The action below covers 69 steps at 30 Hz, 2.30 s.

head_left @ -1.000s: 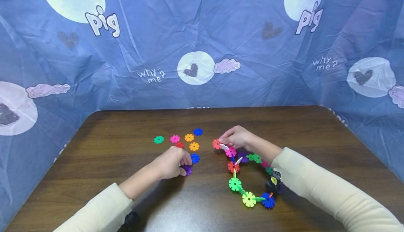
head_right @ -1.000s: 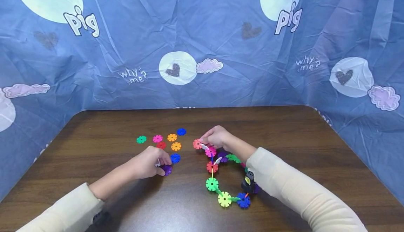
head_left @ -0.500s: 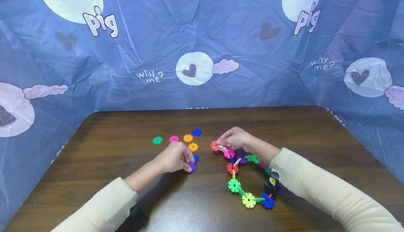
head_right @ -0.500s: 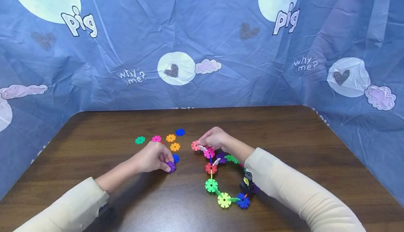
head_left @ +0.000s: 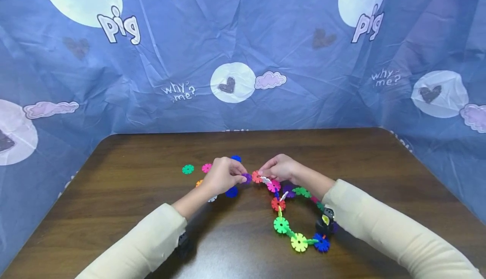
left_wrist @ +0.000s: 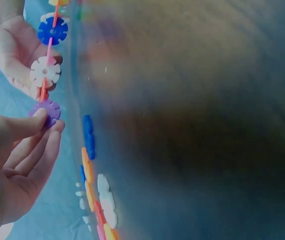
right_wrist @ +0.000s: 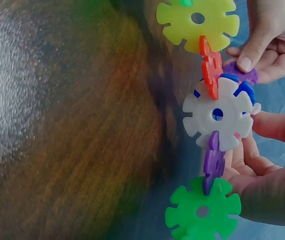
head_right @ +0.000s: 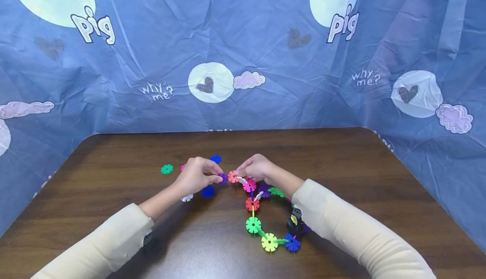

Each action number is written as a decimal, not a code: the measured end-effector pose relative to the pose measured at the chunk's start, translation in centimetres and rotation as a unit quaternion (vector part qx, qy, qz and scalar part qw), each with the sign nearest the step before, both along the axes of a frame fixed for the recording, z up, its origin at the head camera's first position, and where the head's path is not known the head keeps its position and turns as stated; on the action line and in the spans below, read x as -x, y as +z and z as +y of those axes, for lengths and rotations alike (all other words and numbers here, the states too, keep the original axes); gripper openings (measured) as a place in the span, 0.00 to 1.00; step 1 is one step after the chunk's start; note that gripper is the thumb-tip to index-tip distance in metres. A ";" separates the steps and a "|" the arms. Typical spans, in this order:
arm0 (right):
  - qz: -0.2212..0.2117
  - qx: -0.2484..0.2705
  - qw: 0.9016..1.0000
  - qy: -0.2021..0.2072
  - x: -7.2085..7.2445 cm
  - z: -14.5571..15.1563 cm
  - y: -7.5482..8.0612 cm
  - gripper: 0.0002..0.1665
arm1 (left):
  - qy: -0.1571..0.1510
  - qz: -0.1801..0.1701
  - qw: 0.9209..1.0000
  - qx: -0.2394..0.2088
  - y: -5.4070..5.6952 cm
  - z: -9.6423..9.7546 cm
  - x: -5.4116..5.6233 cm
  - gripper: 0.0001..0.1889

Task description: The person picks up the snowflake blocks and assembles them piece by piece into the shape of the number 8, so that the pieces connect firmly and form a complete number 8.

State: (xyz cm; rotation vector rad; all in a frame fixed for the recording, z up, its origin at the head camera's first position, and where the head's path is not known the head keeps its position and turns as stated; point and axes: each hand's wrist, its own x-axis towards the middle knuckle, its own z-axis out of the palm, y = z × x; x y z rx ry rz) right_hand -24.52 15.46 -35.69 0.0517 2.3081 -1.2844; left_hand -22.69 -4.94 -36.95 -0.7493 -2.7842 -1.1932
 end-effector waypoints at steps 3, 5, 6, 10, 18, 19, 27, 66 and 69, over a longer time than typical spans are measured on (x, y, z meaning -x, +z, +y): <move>0.002 -0.009 1.000 -0.002 0.1 0.0 0.2 0.15 | 0.000 0.018 1.000 0.008 0.0 0.3 -0.1 0.03; 0.002 -0.009 1.000 -0.004 0.1 0.0 0.2 0.15 | -0.001 0.029 0.999 0.013 0.0 0.6 -0.2 0.03; 0.000 -0.009 1.000 -0.006 0.1 0.0 0.2 0.16 | 0.001 0.032 0.999 0.013 0.0 0.7 -0.3 0.03; -0.004 -0.004 1.000 -0.028 0.0 0.0 -0.1 0.16 | 0.003 0.050 0.999 0.008 -0.1 1.1 -0.5 0.03; 0.032 -0.038 0.996 -0.077 -0.4 -1.0 -0.3 0.13 | 0.036 0.077 0.996 0.003 -0.4 1.8 -0.6 0.02; 0.036 -0.043 0.995 -0.080 -0.5 -1.2 -0.2 0.12 | 0.039 0.077 0.996 0.003 -0.4 1.8 -0.5 0.02; 0.003 0.024 0.993 -0.119 -0.4 -1.3 0.1 0.15 | 0.064 0.073 0.995 -0.020 -0.2 1.7 0.5 0.02; -0.048 0.072 0.996 0.008 1.0 0.4 0.5 0.20 | 0.042 -0.019 0.998 -0.043 -0.4 2.7 1.8 0.02; -0.058 0.082 0.995 0.012 1.0 0.4 0.3 0.20 | 0.037 -0.022 0.998 -0.041 -0.4 2.2 1.6 0.02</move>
